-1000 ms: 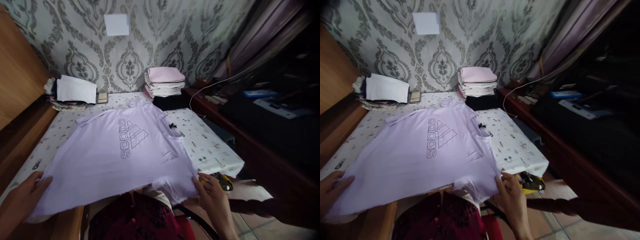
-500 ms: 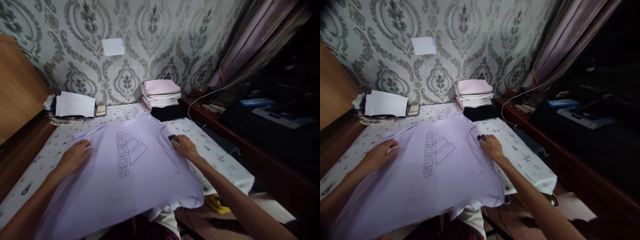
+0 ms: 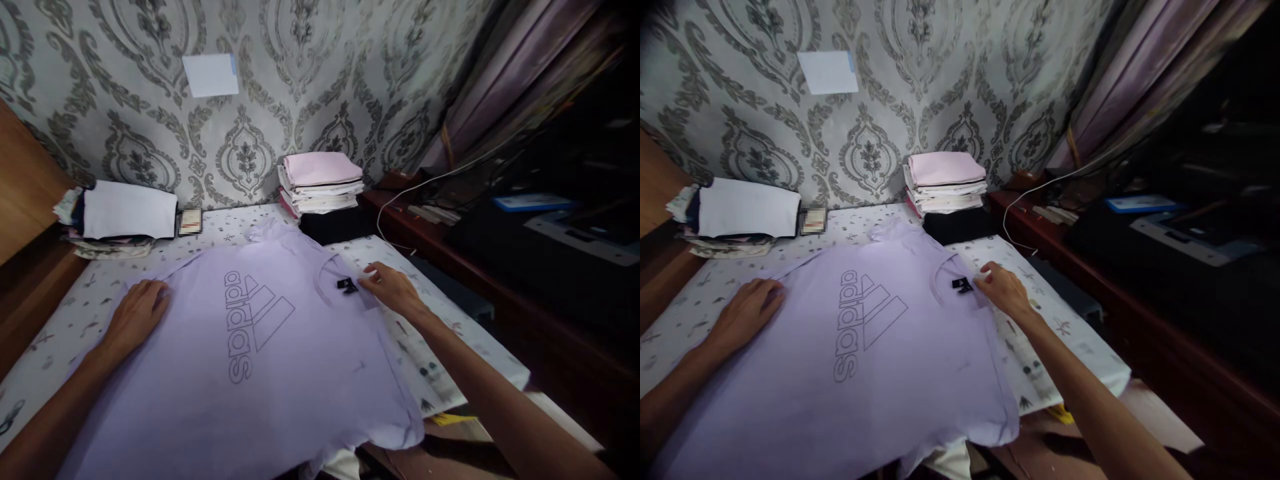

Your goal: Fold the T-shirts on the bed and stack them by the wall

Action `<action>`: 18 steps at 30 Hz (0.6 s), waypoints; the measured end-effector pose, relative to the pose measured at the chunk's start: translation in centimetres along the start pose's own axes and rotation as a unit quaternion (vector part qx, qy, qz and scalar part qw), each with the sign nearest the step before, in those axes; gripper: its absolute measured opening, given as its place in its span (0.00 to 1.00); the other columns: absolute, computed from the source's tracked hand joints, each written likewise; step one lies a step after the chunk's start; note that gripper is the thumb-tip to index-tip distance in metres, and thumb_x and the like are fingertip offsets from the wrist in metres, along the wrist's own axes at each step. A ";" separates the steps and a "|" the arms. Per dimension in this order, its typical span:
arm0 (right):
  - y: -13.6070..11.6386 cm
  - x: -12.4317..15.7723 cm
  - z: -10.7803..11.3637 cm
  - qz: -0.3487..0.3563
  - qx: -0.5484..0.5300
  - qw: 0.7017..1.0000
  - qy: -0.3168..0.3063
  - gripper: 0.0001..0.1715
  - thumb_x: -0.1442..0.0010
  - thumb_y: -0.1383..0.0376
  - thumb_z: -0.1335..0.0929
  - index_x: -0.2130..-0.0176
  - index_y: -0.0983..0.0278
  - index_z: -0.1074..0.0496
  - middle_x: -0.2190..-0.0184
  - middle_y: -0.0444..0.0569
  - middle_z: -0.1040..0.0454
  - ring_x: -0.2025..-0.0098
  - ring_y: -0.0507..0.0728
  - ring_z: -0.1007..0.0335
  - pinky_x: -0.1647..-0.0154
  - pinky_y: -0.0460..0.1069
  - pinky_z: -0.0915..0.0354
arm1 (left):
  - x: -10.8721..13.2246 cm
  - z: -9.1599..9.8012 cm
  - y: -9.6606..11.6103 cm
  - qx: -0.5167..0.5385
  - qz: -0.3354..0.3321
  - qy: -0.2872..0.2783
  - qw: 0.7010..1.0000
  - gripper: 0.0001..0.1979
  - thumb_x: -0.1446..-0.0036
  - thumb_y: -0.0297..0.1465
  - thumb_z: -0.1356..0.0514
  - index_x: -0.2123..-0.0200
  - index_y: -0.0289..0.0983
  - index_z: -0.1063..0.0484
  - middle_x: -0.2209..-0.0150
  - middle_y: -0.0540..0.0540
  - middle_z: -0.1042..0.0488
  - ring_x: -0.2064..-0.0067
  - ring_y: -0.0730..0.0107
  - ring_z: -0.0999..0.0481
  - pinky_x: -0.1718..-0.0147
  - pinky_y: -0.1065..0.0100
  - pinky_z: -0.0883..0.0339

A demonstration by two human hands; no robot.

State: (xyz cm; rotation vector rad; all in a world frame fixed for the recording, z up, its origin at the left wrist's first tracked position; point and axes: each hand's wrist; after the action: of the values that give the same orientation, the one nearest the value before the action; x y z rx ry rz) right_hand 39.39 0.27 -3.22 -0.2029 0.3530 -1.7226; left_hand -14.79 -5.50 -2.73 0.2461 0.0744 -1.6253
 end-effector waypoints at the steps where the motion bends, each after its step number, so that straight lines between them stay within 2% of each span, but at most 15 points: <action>1: -0.5 -0.6 -0.3 0.023 0.000 1.000 0.009 0.17 0.43 0.56 0.31 0.54 0.59 0.25 0.65 0.47 0.21 0.63 0.59 0.25 0.67 0.50 0.37 | -0.1 0.1 -0.1 0.001 0.005 0.001 1.000 0.21 0.38 0.43 0.54 0.55 0.37 0.29 0.55 0.37 0.26 0.51 0.49 0.28 0.48 0.52 0.32; 5: -3.0 -3.8 -2.1 0.134 0.010 0.991 0.029 0.26 0.43 0.61 0.31 0.45 0.61 0.27 0.53 0.55 0.24 0.52 0.63 0.26 0.55 0.53 0.33 | -0.1 0.7 -0.7 -0.042 0.039 0.011 0.998 0.19 0.39 0.39 0.51 0.52 0.37 0.28 0.52 0.36 0.26 0.48 0.49 0.28 0.47 0.52 0.33; 8: -4.4 -6.1 -3.4 0.169 0.022 0.985 0.032 0.26 0.43 0.64 0.31 0.44 0.64 0.27 0.53 0.58 0.24 0.48 0.66 0.28 0.50 0.55 0.34 | -0.4 1.3 -1.5 -0.108 0.058 0.010 0.992 0.19 0.38 0.34 0.51 0.48 0.36 0.29 0.49 0.35 0.26 0.47 0.49 0.29 0.48 0.53 0.33; 10: -4.8 -7.2 -4.0 0.171 0.021 0.985 0.035 0.22 0.41 0.66 0.33 0.48 0.64 0.25 0.56 0.58 0.23 0.50 0.67 0.28 0.53 0.56 0.34 | -1.0 1.9 -2.6 -0.144 0.067 -0.009 0.987 0.19 0.38 0.31 0.52 0.48 0.35 0.29 0.49 0.34 0.25 0.47 0.49 0.27 0.50 0.54 0.34; 12: -4.8 -7.9 -4.1 0.161 0.013 0.986 0.040 0.17 0.40 0.68 0.35 0.53 0.63 0.22 0.59 0.57 0.22 0.54 0.66 0.27 0.56 0.56 0.35 | -2.2 2.7 -4.1 -0.150 0.086 -0.042 0.984 0.19 0.38 0.28 0.54 0.52 0.36 0.26 0.51 0.36 0.23 0.50 0.51 0.25 0.53 0.56 0.33; 14: -4.7 -8.2 -4.0 0.146 0.005 0.988 0.043 0.14 0.41 0.69 0.35 0.59 0.63 0.21 0.61 0.58 0.22 0.58 0.65 0.27 0.59 0.55 0.36 | -3.7 3.6 -6.1 -0.124 0.139 -0.056 0.981 0.17 0.38 0.29 0.53 0.57 0.39 0.25 0.53 0.39 0.21 0.53 0.53 0.23 0.58 0.60 0.34; 16: -4.7 -8.3 -3.7 0.130 -0.001 0.991 0.043 0.13 0.41 0.69 0.35 0.62 0.64 0.21 0.64 0.58 0.22 0.63 0.63 0.28 0.63 0.54 0.38 | -5.1 4.4 -7.9 -0.092 0.215 -0.036 0.972 0.15 0.40 0.31 0.50 0.58 0.40 0.24 0.55 0.40 0.20 0.55 0.54 0.22 0.61 0.62 0.34; 18: -4.7 -8.2 -3.6 0.124 -0.004 0.991 0.041 0.12 0.42 0.69 0.34 0.63 0.63 0.21 0.66 0.56 0.22 0.65 0.61 0.29 0.65 0.53 0.39 | -5.9 4.8 -9.0 -0.052 0.246 -0.010 0.968 0.15 0.42 0.33 0.48 0.57 0.39 0.25 0.57 0.41 0.20 0.56 0.55 0.23 0.62 0.64 0.34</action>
State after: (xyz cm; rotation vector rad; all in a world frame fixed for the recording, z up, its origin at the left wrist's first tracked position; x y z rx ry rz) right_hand 35.35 9.48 -4.41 -0.0887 0.4271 -1.4875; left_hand -23.98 -0.06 2.22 0.1520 0.0766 -1.1254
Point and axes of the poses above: each hand's wrist, its own x-axis away from the middle knuckle, its own z-axis out of the back of the hand, y = z × x
